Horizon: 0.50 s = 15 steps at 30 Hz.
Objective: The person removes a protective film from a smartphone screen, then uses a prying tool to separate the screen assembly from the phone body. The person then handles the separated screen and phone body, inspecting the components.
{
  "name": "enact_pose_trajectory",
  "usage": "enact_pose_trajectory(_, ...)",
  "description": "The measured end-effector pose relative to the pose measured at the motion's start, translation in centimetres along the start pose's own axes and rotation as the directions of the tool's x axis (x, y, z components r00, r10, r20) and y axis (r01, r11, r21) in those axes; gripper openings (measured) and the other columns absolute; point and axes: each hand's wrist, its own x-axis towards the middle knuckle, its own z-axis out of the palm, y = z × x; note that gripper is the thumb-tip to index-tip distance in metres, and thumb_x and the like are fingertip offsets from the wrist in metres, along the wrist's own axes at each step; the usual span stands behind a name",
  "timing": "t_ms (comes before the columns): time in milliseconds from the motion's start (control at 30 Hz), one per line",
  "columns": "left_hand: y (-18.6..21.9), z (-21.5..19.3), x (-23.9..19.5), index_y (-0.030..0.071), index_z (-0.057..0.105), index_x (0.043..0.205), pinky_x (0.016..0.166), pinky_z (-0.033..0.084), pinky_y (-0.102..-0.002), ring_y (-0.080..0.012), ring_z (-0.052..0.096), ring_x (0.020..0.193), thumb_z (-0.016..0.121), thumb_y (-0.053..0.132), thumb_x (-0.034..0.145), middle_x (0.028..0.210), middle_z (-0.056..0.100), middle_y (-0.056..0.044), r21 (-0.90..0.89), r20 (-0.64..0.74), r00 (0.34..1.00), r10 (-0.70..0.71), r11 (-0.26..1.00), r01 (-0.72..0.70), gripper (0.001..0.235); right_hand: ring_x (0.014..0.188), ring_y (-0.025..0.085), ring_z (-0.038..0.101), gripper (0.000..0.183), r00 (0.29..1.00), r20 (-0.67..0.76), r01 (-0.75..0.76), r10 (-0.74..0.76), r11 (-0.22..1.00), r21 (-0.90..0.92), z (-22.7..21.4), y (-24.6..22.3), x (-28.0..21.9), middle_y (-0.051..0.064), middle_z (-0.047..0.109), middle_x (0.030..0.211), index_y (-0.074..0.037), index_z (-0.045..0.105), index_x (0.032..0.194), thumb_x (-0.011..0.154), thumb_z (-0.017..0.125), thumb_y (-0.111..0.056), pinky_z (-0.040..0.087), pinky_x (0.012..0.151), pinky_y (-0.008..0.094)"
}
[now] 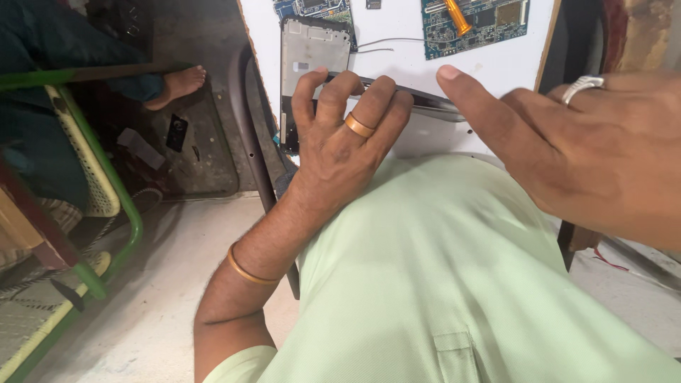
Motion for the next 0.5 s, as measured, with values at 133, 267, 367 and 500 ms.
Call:
enact_pose_trajectory(133, 0.0, 0.2, 0.0, 0.015, 0.07, 0.119, 0.117, 0.03, -0.053, -0.0215, 0.047, 0.123, 0.07, 0.015, 0.105, 0.132, 0.055, 0.002, -0.009, -0.021, 1.0, 0.004, 1.0, -0.004, 0.014, 0.046, 0.009, 0.057, 0.072, 0.999, 0.016, 0.036, -0.034, 0.987, -0.159, -0.3, 0.1, 0.7, -0.004, 0.059, 0.071, -0.006, 0.047, 0.154, 0.086, 0.063, -0.022, 0.045, 0.042, 0.026)
enact_pose_trajectory(267, -0.1, 0.3, -0.1, 0.015, 0.071, 0.118, 0.116, 0.03, -0.053, -0.0212, 0.047, 0.123, 0.071, 0.016, 0.103, 0.132, 0.055, 0.003, -0.005, -0.027, 1.0, 0.0, 1.0, 0.0, 0.015, 0.046, 0.008, 0.06, 0.073, 0.993, 0.11, 0.062, -0.046, 0.988, -0.142, -0.6, 0.5, 1.3, -0.004, 0.062, 0.076, -0.008, 0.045, 0.154, 0.085, 0.062, -0.026, 0.047, 0.041, 0.026)
enact_pose_trajectory(367, -0.2, 0.4, -0.2, 0.015, 0.071, 0.118, 0.116, 0.03, -0.054, -0.0214, 0.047, 0.123, 0.072, 0.015, 0.102, 0.132, 0.054, 0.002, -0.023, -0.028, 1.0, 0.001, 1.0, -0.001, 0.016, 0.052, 0.006, 0.063, 0.08, 0.962, 0.268, 0.114, -0.059, 0.975, -0.193, -0.7, 0.5, 1.3, -0.005, 0.063, 0.081, -0.009, 0.041, 0.157, 0.083, 0.061, -0.03, 0.048, 0.044, 0.024)
enact_pose_trajectory(500, -0.2, 0.4, -0.2, 0.014, 0.07, 0.118, 0.115, 0.031, -0.054, -0.0219, 0.047, 0.123, 0.073, 0.015, 0.101, 0.132, 0.054, 0.002, -0.03, -0.034, 0.999, -0.001, 1.0, 0.0, 0.017, 0.056, 0.007, 0.065, 0.072, 0.974, 0.211, 0.123, -0.081, 0.973, -0.197, -0.9, 0.5, 1.4, -0.006, 0.065, 0.085, -0.008, 0.051, 0.152, 0.084, 0.06, -0.032, 0.047, 0.047, 0.024)
